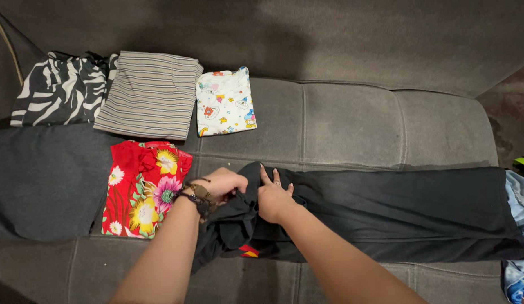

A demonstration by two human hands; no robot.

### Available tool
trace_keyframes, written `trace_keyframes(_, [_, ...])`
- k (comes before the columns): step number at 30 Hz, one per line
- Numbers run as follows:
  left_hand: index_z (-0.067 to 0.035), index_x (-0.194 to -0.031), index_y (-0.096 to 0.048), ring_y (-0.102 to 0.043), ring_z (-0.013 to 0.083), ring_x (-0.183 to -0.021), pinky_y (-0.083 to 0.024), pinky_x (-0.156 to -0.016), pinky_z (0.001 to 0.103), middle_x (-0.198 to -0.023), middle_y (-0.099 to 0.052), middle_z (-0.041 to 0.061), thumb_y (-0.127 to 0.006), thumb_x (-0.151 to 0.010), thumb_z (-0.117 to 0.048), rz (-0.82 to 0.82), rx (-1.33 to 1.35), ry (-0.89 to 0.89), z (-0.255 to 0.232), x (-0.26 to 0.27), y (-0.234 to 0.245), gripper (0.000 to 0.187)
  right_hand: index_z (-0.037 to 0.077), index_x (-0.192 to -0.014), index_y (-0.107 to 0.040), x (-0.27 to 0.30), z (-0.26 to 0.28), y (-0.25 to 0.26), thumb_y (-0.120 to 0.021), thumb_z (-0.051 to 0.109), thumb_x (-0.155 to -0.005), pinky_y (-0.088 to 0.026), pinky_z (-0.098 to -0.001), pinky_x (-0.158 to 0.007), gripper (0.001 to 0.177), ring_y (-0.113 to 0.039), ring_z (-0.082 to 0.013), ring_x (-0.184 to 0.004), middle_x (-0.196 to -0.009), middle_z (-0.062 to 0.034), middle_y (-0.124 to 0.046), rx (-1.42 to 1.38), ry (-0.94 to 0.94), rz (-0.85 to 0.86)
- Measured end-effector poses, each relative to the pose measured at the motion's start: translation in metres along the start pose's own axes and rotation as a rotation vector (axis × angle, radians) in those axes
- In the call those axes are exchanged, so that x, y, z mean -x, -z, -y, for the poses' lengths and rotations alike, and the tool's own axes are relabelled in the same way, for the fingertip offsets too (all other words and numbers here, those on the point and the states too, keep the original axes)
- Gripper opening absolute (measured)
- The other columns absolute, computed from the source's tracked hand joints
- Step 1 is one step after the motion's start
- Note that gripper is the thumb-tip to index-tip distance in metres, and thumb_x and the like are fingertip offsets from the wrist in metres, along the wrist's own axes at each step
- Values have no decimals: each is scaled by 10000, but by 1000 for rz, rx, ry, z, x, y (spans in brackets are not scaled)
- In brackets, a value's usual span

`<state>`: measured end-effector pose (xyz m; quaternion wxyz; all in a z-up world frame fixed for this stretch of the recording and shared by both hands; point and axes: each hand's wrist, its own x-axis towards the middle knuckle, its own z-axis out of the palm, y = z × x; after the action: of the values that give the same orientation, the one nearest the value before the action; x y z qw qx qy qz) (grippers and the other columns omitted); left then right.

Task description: The person folds several garments on a gray couch, including a black long-sleeve shirt, a light blue striped shirt, and a black short-sleeve shirt. Each item is smoothed, folded into a compact rectangle, and placed in a growing stack on the couch.

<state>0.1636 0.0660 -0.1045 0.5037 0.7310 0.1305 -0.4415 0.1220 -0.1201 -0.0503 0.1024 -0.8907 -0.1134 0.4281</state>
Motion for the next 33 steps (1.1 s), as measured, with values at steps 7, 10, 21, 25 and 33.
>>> trace_keyframes(7, [-8,-942,-763,-547,273,-748,-382,-639,440,-824,-710,137,-864,-723,-359,-135,-85,109,-4,26,11,426,22,-1172,-703,1,2,7,-654,100,-886,-184,-737,-1183,300,9,-382,-1594,-1734,-25,156,-31,-29,37])
trace_keyframes(10, [-35,-1002,-770,-729,255,-984,-555,-869,366,-1005,-780,137,-898,-685,-458,-427,-183,-86,-10,49,21,543,30,-1163,-727,3,1,5,-630,106,-911,-184,-748,-1173,280,5,-388,-1599,-1748,-8,162,-26,-2,15])
trace_keyframes(21, [-44,-1173,-767,-725,346,-1080,-571,-940,441,-1157,-754,197,-930,-680,-435,-591,-723,208,-54,92,47,649,229,-1250,-731,9,-3,1,-587,46,-912,-153,-738,-1191,410,5,-376,-1594,-1729,99,149,-87,32,-8])
trace_keyframes(25, [20,-1073,-798,-791,296,-945,-595,-874,402,-1041,-822,204,-891,-677,-439,-470,-328,100,-43,96,75,613,212,-1249,-723,7,-5,0,-600,78,-921,-142,-736,-1195,375,10,-365,-1593,-1721,100,157,-100,34,-11])
trace_keyframes(33, [9,-895,-736,-688,281,-769,-538,-697,399,-845,-754,195,-794,-722,-296,-261,-462,45,19,64,52,355,163,-1211,-755,6,-2,2,-583,63,-935,-138,-733,-1197,340,31,-367,-1605,-1741,84,173,-51,9,38])
